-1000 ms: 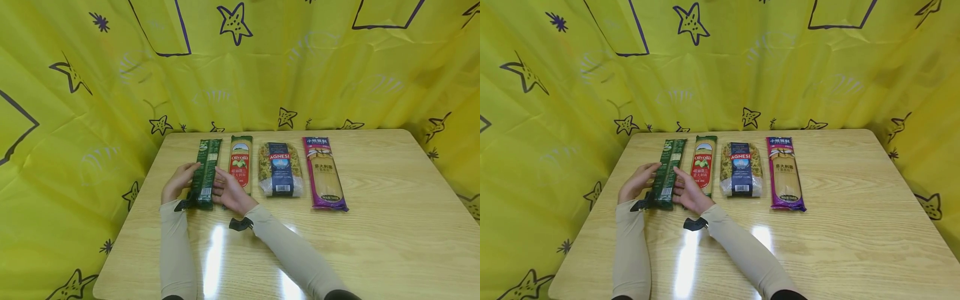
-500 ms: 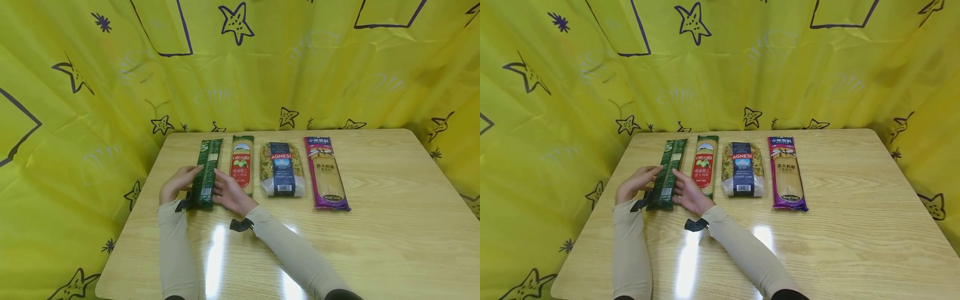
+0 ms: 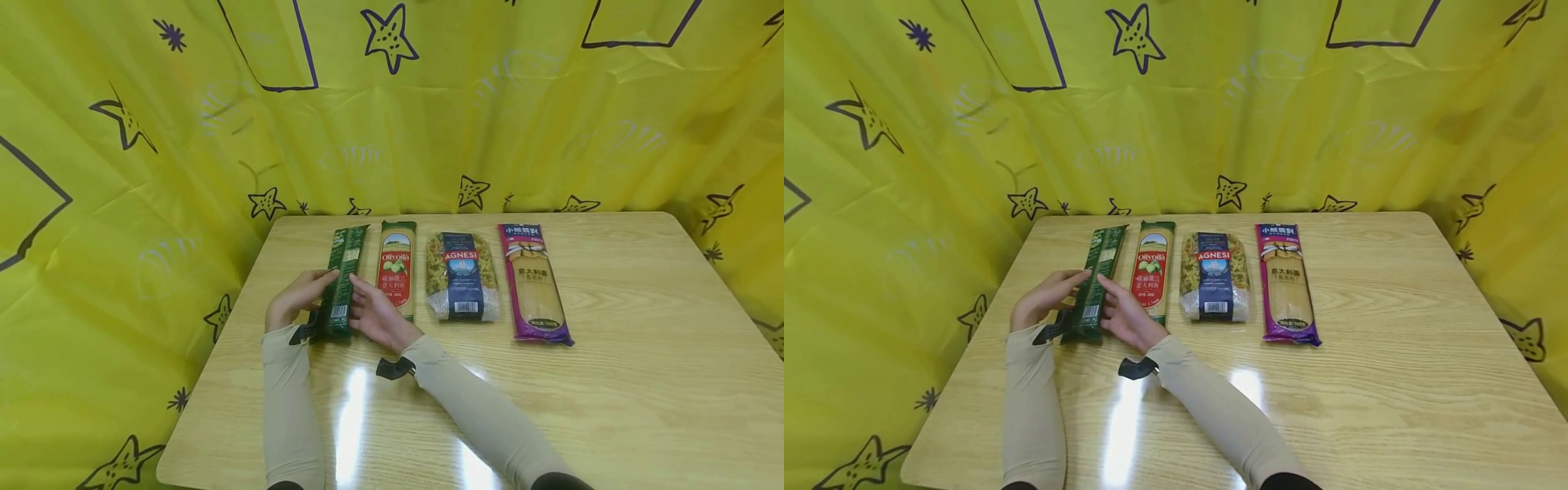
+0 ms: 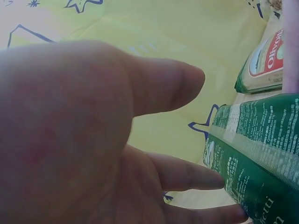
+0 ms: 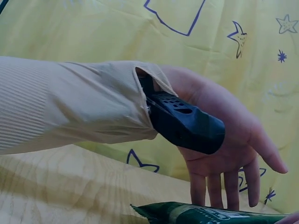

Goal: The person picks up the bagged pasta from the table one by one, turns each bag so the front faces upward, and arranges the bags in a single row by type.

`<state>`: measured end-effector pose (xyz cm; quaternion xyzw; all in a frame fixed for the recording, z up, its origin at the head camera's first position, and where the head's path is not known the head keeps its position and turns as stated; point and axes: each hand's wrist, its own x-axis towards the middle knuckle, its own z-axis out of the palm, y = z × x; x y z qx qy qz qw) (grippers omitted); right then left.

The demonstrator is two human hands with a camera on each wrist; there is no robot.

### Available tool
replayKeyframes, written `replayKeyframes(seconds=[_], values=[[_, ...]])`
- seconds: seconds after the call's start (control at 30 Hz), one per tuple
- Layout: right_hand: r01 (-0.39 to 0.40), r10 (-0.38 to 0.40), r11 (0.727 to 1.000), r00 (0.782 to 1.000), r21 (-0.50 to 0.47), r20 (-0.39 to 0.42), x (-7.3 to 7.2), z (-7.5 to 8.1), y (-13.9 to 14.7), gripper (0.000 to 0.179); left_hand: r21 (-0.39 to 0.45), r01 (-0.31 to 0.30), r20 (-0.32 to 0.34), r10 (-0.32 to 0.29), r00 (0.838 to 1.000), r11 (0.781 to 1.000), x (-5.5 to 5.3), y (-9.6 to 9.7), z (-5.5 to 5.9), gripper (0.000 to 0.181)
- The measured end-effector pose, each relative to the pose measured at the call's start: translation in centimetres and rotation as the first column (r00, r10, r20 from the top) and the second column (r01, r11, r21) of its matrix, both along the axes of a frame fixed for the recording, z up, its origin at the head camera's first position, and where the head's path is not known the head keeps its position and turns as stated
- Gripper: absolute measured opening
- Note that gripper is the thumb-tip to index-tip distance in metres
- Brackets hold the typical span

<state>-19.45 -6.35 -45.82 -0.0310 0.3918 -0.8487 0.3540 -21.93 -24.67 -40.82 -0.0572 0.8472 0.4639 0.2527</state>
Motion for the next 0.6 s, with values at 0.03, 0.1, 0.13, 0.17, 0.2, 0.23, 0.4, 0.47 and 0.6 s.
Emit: replayKeyframes(seconds=[0.03, 0.1, 0.13, 0.17, 0.2, 0.23, 0.4, 0.47, 0.6], values=[[0.001, -0.001, 1.000, 1.000, 0.004, -0.003, 0.0, 0.0, 0.0, 0.068, 0.003, 0.004, -0.001, -0.004, 1.000, 1.000, 0.0, 0.1, 0.0, 0.076], [0.000, 0.000, 1.000, 1.000, 0.013, -0.010, 0.0, 0.1, 0.1, 0.065, 0.009, 0.016, -0.005, -0.016, 1.000, 1.000, 0.0, 0.1, 0.0, 0.076], [-0.002, 0.002, 1.000, 1.000, 0.015, -0.017, 0.0, 0.2, 0.1, 0.063, 0.015, 0.020, -0.006, -0.019, 1.000, 1.000, 0.0, 0.2, 0.0, 0.076], [-0.002, 0.003, 1.000, 1.000, 0.019, -0.024, 0.0, 0.2, 0.1, 0.062, 0.020, 0.024, -0.007, -0.024, 1.000, 1.000, 0.0, 0.2, -0.1, 0.076], [-0.003, 0.004, 1.000, 1.000, 0.025, -0.030, 0.0, 0.3, 0.2, 0.060, 0.023, 0.029, -0.008, -0.029, 1.000, 0.999, 0.0, 0.2, -0.1, 0.076], [-0.002, 0.003, 1.000, 0.999, 0.031, -0.037, 0.0, 0.4, 0.2, 0.058, 0.027, 0.032, -0.008, -0.032, 0.999, 0.999, 0.0, 0.3, -0.1, 0.076], [0.019, -0.013, 0.997, 0.997, 0.080, -0.077, 0.2, 1.0, 0.4, 0.048, 0.043, 0.045, -0.011, -0.045, 0.999, 0.998, -0.3, 0.5, -0.4, 0.075], [0.026, -0.016, 0.994, 0.995, 0.102, -0.097, 0.3, 1.3, 0.5, 0.048, 0.050, 0.056, -0.015, -0.055, 0.998, 0.997, -0.3, 0.6, -0.5, 0.075], [0.018, -0.002, 0.992, 0.992, 0.124, -0.126, 0.3, 1.8, 0.7, 0.058, 0.069, 0.068, -0.019, -0.067, 0.998, 0.995, -0.4, 0.8, -0.5, 0.074]])
